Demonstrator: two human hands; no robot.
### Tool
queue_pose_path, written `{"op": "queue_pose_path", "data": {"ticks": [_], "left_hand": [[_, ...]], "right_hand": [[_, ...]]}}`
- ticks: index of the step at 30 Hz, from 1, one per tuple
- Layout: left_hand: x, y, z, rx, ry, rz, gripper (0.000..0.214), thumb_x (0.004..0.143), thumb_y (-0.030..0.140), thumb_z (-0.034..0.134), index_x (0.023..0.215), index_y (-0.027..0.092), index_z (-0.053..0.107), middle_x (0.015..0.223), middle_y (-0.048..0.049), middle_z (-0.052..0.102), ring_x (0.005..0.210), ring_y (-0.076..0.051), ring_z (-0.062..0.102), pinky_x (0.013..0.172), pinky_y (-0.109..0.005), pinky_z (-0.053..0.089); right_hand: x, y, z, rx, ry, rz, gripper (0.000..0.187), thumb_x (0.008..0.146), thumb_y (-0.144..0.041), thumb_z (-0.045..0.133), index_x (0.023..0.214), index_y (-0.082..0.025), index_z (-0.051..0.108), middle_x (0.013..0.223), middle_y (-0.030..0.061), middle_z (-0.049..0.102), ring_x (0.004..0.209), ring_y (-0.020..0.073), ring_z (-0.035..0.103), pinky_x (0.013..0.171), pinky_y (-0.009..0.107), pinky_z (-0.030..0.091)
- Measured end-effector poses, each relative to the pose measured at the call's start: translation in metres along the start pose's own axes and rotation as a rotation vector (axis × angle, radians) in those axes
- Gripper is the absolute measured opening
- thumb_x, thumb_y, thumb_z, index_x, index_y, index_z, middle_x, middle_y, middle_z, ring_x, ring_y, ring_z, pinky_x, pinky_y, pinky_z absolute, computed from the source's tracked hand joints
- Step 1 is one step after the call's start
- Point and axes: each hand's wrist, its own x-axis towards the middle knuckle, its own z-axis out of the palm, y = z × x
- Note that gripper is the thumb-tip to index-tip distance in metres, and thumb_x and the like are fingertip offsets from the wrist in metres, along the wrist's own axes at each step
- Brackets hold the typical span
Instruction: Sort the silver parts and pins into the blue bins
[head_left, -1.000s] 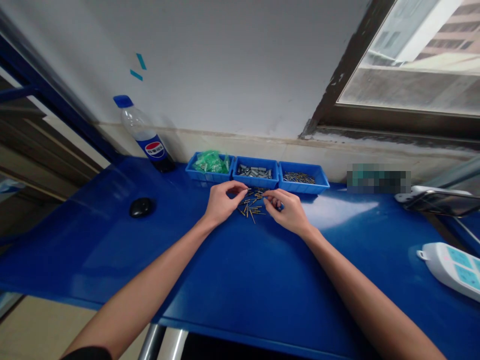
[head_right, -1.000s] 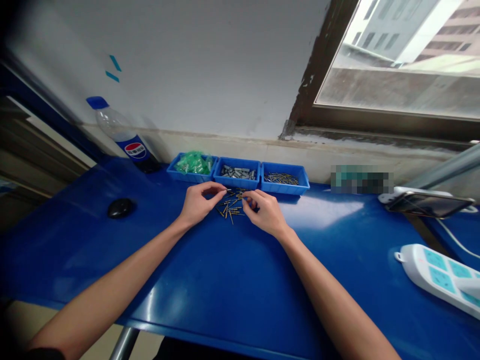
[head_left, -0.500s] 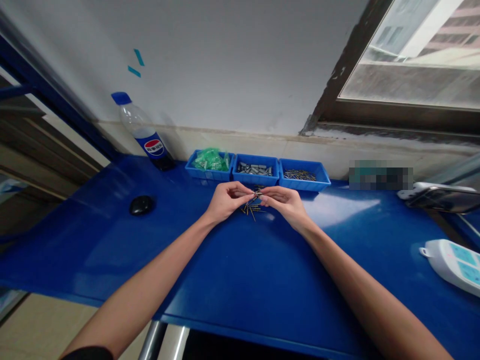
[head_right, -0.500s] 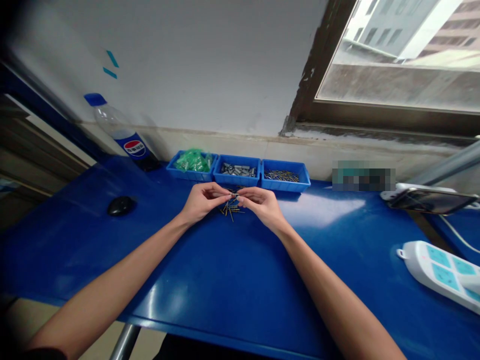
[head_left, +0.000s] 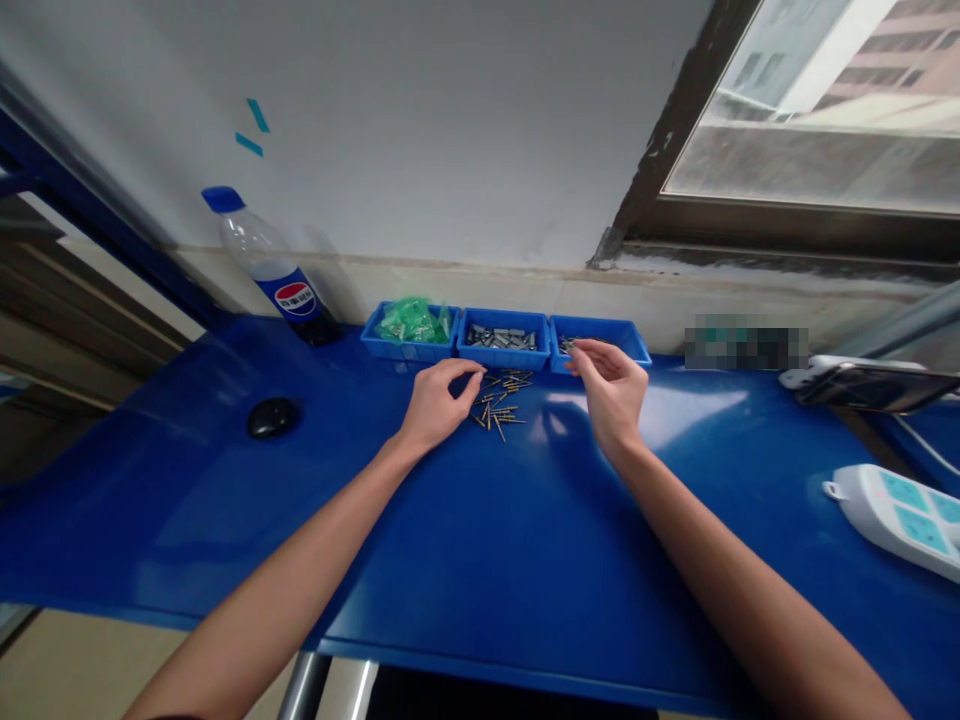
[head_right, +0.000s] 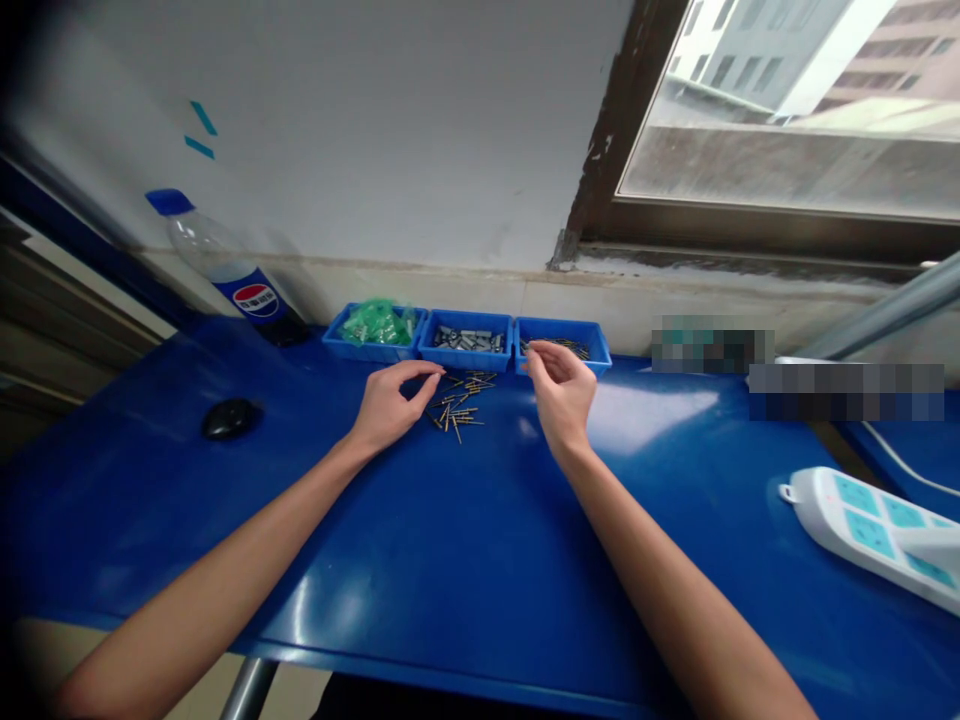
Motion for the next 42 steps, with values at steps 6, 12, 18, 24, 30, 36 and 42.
{"op": "queue_pose_path", "data": {"ticks": [6, 12, 18, 24, 30, 36, 42], "left_hand": [[-0.002, -0.018, 0.006, 0.139, -0.111, 0.058, 0.026, 0.095, 0.018, 0.059, 0.112, 0.019, 0.078, 0.117, -0.0076, 0.079, 0.115, -0.026, 0.070, 0.106, -0.047, 0.054], [-0.001, -0.024, 0.004, 0.238, -0.200, 0.077, 0.028, 0.096, 0.016, 0.057, 0.112, 0.020, 0.079, 0.116, -0.0078, 0.079, 0.110, -0.026, 0.071, 0.102, -0.047, 0.057], [0.000, -0.023, 0.001, 0.304, -0.201, 0.116, 0.023, 0.097, 0.017, 0.059, 0.108, 0.021, 0.079, 0.109, -0.0082, 0.080, 0.100, -0.026, 0.071, 0.094, -0.044, 0.057], [0.003, -0.020, 0.003, 0.421, -0.273, 0.212, 0.033, 0.101, 0.015, 0.052, 0.127, 0.015, 0.070, 0.109, -0.0130, 0.076, 0.103, -0.027, 0.067, 0.096, -0.044, 0.056], [0.003, -0.022, 0.007, 0.509, -0.305, 0.203, 0.041, 0.098, 0.007, 0.047, 0.136, 0.011, 0.062, 0.114, -0.0169, 0.070, 0.106, -0.030, 0.064, 0.098, -0.047, 0.055], [0.002, -0.026, 0.008, 0.477, -0.292, 0.191, 0.035, 0.099, 0.007, 0.045, 0.128, 0.010, 0.065, 0.117, -0.0165, 0.067, 0.107, -0.029, 0.064, 0.100, -0.046, 0.056], [0.000, -0.025, 0.009, 0.299, -0.195, 0.153, 0.034, 0.101, 0.014, 0.049, 0.129, 0.013, 0.068, 0.113, -0.0118, 0.065, 0.099, -0.022, 0.068, 0.095, -0.036, 0.058]], "right_hand": [[-0.005, 0.005, -0.004, -0.086, 0.058, -0.070, 0.027, 0.087, -0.037, 0.072, 0.108, -0.020, 0.073, 0.096, 0.0084, 0.077, 0.077, 0.0199, 0.072, 0.072, 0.036, 0.061], [-0.023, 0.006, 0.011, -0.062, -0.145, -0.035, 0.024, 0.088, -0.040, 0.071, 0.102, -0.021, 0.073, 0.081, 0.0035, 0.072, 0.067, 0.0171, 0.065, 0.063, 0.032, 0.056], [-0.023, 0.003, 0.010, -0.005, -0.275, 0.043, 0.024, 0.089, -0.043, 0.070, 0.099, -0.022, 0.073, 0.078, 0.0031, 0.072, 0.062, 0.0165, 0.065, 0.058, 0.031, 0.055], [-0.023, 0.003, 0.010, 0.035, -0.335, 0.056, 0.026, 0.089, -0.043, 0.070, 0.103, -0.021, 0.073, 0.079, 0.0029, 0.072, 0.061, 0.0152, 0.064, 0.058, 0.029, 0.055], [-0.021, 0.006, 0.010, 0.049, -0.359, 0.071, 0.025, 0.089, -0.041, 0.070, 0.102, -0.020, 0.073, 0.079, 0.0026, 0.072, 0.061, 0.0139, 0.063, 0.058, 0.028, 0.054], [-0.018, 0.008, 0.010, 0.050, -0.364, 0.087, 0.030, 0.088, -0.044, 0.071, 0.104, -0.019, 0.072, 0.078, 0.0026, 0.072, 0.060, 0.0140, 0.063, 0.058, 0.028, 0.053], [-0.018, 0.011, 0.010, 0.062, -0.366, 0.090, 0.027, 0.088, -0.042, 0.070, 0.102, -0.019, 0.074, 0.076, 0.0025, 0.072, 0.058, 0.0140, 0.063, 0.057, 0.028, 0.052]]}}
